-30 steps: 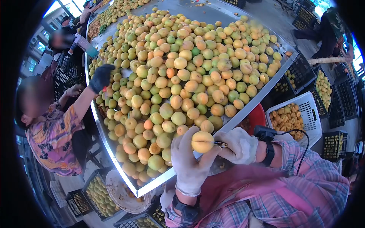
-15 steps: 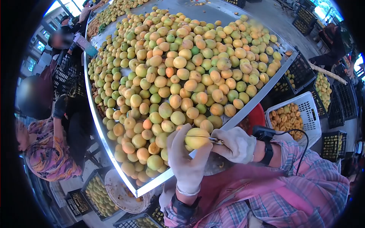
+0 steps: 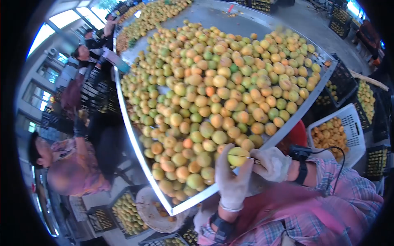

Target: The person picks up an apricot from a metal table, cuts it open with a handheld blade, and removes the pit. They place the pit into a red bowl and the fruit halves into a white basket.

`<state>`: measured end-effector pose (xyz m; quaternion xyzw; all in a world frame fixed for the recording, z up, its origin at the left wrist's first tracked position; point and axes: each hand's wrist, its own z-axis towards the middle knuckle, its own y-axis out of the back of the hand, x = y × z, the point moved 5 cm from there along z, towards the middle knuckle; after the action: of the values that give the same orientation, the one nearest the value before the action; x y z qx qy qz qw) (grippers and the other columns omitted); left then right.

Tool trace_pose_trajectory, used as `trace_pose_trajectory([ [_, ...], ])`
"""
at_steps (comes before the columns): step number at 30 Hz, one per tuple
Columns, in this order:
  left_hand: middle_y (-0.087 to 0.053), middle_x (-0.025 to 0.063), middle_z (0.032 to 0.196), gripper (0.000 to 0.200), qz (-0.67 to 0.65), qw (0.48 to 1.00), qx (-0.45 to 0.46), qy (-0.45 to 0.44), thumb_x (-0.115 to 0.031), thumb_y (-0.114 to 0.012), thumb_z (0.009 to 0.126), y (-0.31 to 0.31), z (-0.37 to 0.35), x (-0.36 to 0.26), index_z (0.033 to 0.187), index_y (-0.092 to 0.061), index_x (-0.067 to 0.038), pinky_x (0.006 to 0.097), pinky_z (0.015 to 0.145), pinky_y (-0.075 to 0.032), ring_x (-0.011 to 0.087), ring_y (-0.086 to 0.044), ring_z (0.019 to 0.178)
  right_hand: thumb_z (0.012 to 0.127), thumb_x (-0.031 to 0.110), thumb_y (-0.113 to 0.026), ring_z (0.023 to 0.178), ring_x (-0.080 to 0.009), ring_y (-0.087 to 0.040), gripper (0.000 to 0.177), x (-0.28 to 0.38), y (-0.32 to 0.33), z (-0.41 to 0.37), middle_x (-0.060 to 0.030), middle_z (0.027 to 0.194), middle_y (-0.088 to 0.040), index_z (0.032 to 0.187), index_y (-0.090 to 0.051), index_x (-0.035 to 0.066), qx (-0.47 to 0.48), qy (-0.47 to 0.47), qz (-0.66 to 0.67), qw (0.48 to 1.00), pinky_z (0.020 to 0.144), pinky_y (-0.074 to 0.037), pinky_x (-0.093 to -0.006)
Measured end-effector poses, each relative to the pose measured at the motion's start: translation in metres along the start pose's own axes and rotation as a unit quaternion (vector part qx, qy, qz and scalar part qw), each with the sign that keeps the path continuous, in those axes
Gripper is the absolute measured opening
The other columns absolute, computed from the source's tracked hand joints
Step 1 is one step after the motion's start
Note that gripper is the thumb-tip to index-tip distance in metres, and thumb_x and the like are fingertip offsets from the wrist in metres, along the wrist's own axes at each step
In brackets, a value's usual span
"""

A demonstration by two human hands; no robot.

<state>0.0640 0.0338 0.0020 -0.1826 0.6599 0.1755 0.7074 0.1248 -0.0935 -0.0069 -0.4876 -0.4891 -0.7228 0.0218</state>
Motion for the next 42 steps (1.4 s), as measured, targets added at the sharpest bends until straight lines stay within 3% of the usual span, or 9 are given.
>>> trace_pose_trajectory([
  [2, -0.061, 0.0136, 0.108, 0.051, -0.023, 0.999, 0.013, 0.028, -0.008, -0.074, 0.079, 0.001, 0.0, 0.004, 0.123, -0.053, 0.005, 0.0328, 0.091, -0.047, 0.0219, -0.06, 0.101, 0.086, 0.023, -0.063, 0.059, -0.0311, -0.062, 0.021, 0.01, 0.005, -0.001, -0.0112, 0.062, -0.058, 0.093, -0.052, 0.007, -0.071, 0.06, -0.011, 0.996, 0.05, -0.046, -0.0409],
  [6, -0.059, 0.0081, 0.109, 0.049, -0.025, 0.997, 0.068, 0.017, -0.003, -0.066, 0.086, -0.001, 0.0, 0.006, 0.13, -0.044, 0.006, 0.0272, 0.087, -0.05, 0.0141, -0.059, 0.099, 0.085, 0.022, -0.064, 0.06, -0.028, -0.064, 0.035, 0.023, 0.014, -0.001, -0.0092, 0.066, -0.062, 0.115, -0.05, 0.009, -0.106, 0.079, -0.016, 0.991, 0.051, -0.049, -0.0378],
  [7, -0.059, 0.0081, 0.109, 0.049, -0.019, 0.997, 0.068, 0.013, -0.003, -0.066, 0.086, -0.002, 0.0, 0.006, 0.13, -0.044, 0.006, 0.0272, 0.087, -0.05, 0.0141, -0.059, 0.099, 0.083, 0.019, -0.064, 0.071, -0.0328, -0.066, 0.051, 0.015, 0.009, -0.001, -0.013, 0.083, -0.067, 0.129, -0.046, 0.006, -0.03, 0.02, -0.003, 0.999, 0.062, -0.053, -0.0393],
  [11, -0.065, 0.0106, 0.103, 0.044, 0.011, 0.996, 0.051, 0.074, -0.014, -0.074, 0.08, -0.004, 0.002, 0.009, 0.117, -0.057, 0.001, 0.0309, 0.086, -0.05, 0.0176, -0.063, 0.095, 0.085, 0.022, -0.063, 0.072, -0.0311, -0.067, 0.064, 0.006, 0.0, -0.006, -0.012, 0.087, -0.068, 0.142, -0.035, 0.012, -0.01, 0.032, -0.043, 0.999, 0.063, -0.054, -0.0375],
  [29, -0.061, 0.0098, 0.112, 0.044, -0.003, 0.989, 0.102, 0.105, -0.007, -0.061, 0.089, -0.017, -0.007, 0.01, 0.129, -0.047, 0.005, 0.0282, 0.088, -0.05, 0.0164, -0.06, 0.098, 0.092, 0.036, -0.057, 0.065, -0.0328, -0.066, 0.059, 0.003, 0.028, -0.006, -0.0115, 0.071, -0.066, 0.142, -0.031, 0.019, 0.026, 0.045, -0.031, 0.998, 0.054, -0.05, -0.0424],
  [32, -0.053, 0.0139, 0.123, 0.04, 0.105, 0.986, 0.13, 0.003, -0.013, -0.05, 0.095, -0.027, -0.006, -0.022, 0.128, -0.045, 0.007, 0.0275, 0.091, -0.045, 0.0188, -0.054, 0.11, 0.093, 0.039, -0.053, 0.065, -0.0344, -0.066, 0.057, -0.007, 0.02, -0.009, -0.014, 0.071, -0.066, 0.14, -0.035, 0.012, -0.006, 0.006, -0.041, 0.999, 0.054, -0.05, -0.0438],
  [36, -0.053, 0.0144, 0.117, 0.049, 0.086, 0.995, -0.054, 0.0, -0.005, -0.053, 0.09, -0.009, -0.006, -0.015, 0.135, -0.038, 0.007, 0.0313, 0.092, -0.043, 0.0213, -0.052, 0.105, 0.095, 0.046, -0.049, 0.078, -0.0375, -0.067, 0.059, -0.018, 0.014, -0.006, -0.0184, 0.087, -0.068, 0.14, -0.037, 0.01, -0.056, -0.044, 0.041, 0.997, 0.068, -0.052, -0.0447],
  [37, -0.052, 0.0132, 0.113, 0.047, 0.07, 0.993, -0.077, -0.063, -0.004, -0.051, 0.09, -0.009, -0.008, -0.028, 0.134, -0.039, 0.007, 0.0313, 0.089, -0.044, 0.0209, -0.051, 0.1, 0.095, 0.049, -0.047, 0.093, -0.038, -0.065, 0.059, -0.013, 0.024, -0.005, -0.0214, 0.1, -0.067, 0.139, -0.039, 0.009, 0.004, -0.113, 0.107, 0.988, 0.082, -0.05, -0.045],
  [42, -0.056, 0.012, 0.092, 0.025, 0.23, 0.899, -0.148, -0.341, 0.002, -0.05, 0.081, -0.011, -0.041, -0.125, 0.106, -0.053, 0.005, 0.0321, 0.071, -0.043, 0.0207, -0.052, 0.08, 0.091, 0.051, -0.049, 0.104, -0.0362, -0.061, 0.062, -0.036, -0.003, 0.003, -0.0213, 0.109, -0.065, 0.137, -0.042, 0.008, 0.037, -0.183, 0.142, 0.972, 0.091, -0.046, -0.043],
])
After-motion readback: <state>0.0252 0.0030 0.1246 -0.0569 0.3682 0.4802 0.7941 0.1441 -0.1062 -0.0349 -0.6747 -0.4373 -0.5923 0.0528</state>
